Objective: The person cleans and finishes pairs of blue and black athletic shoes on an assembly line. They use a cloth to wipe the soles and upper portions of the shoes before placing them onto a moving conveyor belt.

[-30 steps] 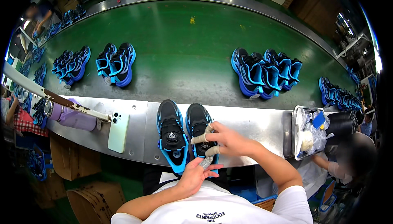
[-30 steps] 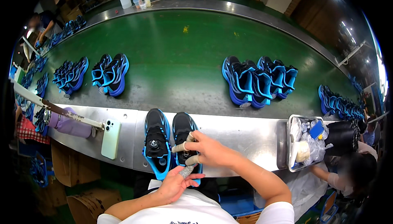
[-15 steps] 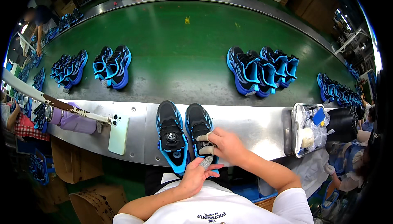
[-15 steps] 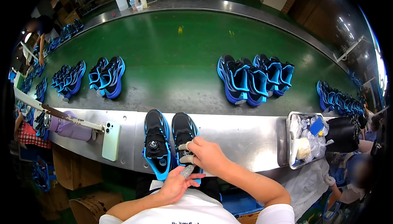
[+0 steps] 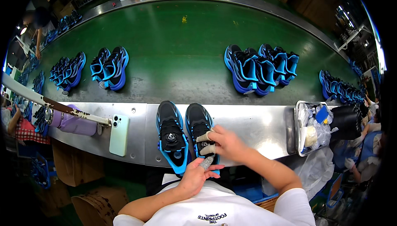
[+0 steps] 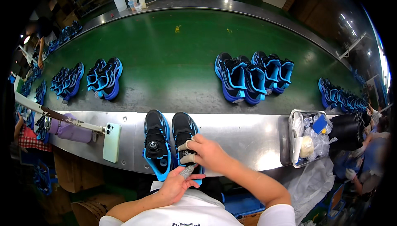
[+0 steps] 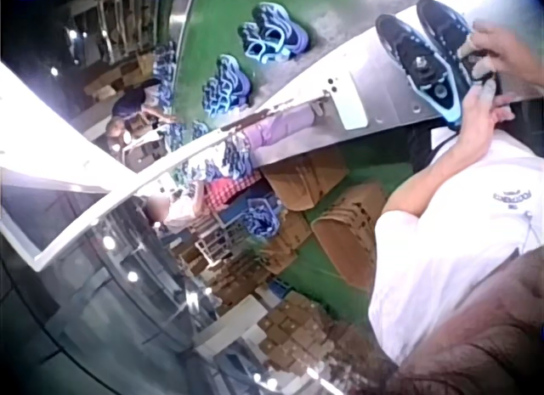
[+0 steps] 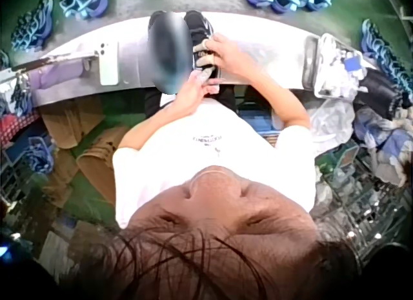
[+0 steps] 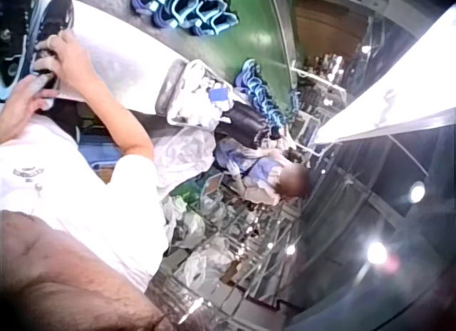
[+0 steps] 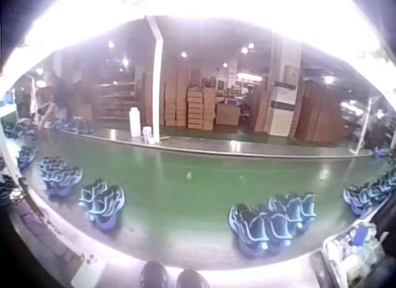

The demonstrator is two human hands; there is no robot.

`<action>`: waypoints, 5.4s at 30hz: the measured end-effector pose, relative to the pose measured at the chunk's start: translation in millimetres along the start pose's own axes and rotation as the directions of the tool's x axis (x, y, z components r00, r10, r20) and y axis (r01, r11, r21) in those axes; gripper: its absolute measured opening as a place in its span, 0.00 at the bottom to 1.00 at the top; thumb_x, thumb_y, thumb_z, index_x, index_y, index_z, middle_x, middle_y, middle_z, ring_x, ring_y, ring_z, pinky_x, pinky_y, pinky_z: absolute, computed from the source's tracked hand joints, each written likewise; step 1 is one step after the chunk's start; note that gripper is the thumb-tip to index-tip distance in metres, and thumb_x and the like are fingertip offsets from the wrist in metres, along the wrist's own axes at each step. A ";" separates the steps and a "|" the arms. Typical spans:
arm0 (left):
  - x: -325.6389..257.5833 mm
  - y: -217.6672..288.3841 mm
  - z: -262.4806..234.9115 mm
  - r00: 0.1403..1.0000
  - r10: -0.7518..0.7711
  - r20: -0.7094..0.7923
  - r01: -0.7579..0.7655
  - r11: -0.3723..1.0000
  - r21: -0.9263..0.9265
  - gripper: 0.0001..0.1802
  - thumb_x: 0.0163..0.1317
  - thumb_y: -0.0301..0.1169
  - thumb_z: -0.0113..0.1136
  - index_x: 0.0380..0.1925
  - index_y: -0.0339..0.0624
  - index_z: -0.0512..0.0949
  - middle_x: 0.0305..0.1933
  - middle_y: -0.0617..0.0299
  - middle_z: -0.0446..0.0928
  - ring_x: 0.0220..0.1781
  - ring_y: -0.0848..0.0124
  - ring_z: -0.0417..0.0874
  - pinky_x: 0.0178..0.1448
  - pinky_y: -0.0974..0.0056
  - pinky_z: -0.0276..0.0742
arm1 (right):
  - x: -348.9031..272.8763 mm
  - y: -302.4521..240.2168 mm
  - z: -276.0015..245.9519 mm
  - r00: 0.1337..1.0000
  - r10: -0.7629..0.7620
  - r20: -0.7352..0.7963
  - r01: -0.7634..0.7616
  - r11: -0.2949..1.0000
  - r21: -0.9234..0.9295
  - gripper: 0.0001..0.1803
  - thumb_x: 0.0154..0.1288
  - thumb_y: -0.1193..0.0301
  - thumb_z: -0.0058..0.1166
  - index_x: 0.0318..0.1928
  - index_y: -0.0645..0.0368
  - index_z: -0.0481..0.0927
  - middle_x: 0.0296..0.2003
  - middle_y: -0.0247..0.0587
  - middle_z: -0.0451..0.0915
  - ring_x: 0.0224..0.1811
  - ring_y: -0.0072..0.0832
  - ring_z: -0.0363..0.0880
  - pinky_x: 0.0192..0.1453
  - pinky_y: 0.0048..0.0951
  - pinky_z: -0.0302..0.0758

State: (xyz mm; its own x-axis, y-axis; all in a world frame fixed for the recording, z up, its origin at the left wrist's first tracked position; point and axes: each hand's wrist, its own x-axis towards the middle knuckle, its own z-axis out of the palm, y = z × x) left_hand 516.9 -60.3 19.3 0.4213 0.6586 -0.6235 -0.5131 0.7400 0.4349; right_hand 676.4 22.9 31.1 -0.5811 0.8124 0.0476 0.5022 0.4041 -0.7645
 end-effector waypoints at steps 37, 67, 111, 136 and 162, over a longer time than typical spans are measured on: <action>6.7 99.5 -54.8 0.756 0.500 0.423 -0.472 -0.031 0.881 0.18 0.47 0.23 0.62 0.42 0.43 0.81 0.41 0.56 0.78 0.45 0.57 0.77 0.50 0.60 0.73 | 143.7 42.5 62.1 0.997 -0.077 0.010 0.077 0.992 -0.101 0.30 0.61 0.56 0.59 0.63 0.46 0.71 0.56 0.57 0.70 0.58 0.50 0.69 0.63 0.45 0.66; 7.2 112.3 -72.7 0.772 0.442 0.458 -0.568 0.155 0.808 0.18 0.53 0.26 0.65 0.46 0.41 0.78 0.37 0.64 0.74 0.39 0.70 0.72 0.41 0.68 0.70 | 160.3 44.6 84.8 0.985 0.067 0.159 -0.050 0.993 -0.110 0.30 0.67 0.55 0.52 0.68 0.39 0.64 0.60 0.62 0.64 0.64 0.57 0.62 0.67 0.50 0.62; -25.4 33.9 -69.5 0.985 0.161 -0.061 -0.170 0.965 -0.199 0.15 0.69 0.25 0.44 0.52 0.29 0.69 0.45 0.47 0.78 0.43 0.62 0.82 0.40 0.65 0.77 | 78.8 -22.8 30.4 0.984 -0.128 0.127 0.136 0.989 -0.053 0.16 0.54 0.68 0.65 0.45 0.53 0.81 0.32 0.41 0.72 0.36 0.39 0.75 0.38 0.38 0.73; -25.4 39.0 -46.6 0.979 0.140 -0.148 -0.184 0.918 -0.352 0.15 0.71 0.34 0.50 0.52 0.35 0.70 0.46 0.57 0.75 0.48 0.59 0.81 0.36 0.64 0.78 | 98.3 -0.9 24.0 0.992 -0.097 0.078 0.087 0.989 0.123 0.14 0.64 0.68 0.57 0.49 0.51 0.83 0.39 0.42 0.82 0.42 0.36 0.78 0.50 0.33 0.74; 17.6 124.8 -20.6 0.973 0.226 0.038 0.071 -0.452 0.889 0.19 0.50 0.44 0.61 0.32 0.40 0.80 0.30 0.49 0.82 0.36 0.53 0.84 0.41 0.51 0.79 | 53.9 -15.7 28.9 0.977 0.029 0.210 -0.009 0.995 -0.096 0.36 0.42 0.65 0.71 0.55 0.60 0.75 0.50 0.50 0.70 0.51 0.46 0.72 0.54 0.39 0.74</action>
State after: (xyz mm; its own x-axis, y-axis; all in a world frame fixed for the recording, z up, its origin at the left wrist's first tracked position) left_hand 444.9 40.9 49.3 0.3222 0.8135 -0.4841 0.9267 -0.1665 0.3369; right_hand 618.7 48.2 27.1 -0.6879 0.7173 -0.1108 0.5666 0.4354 -0.6995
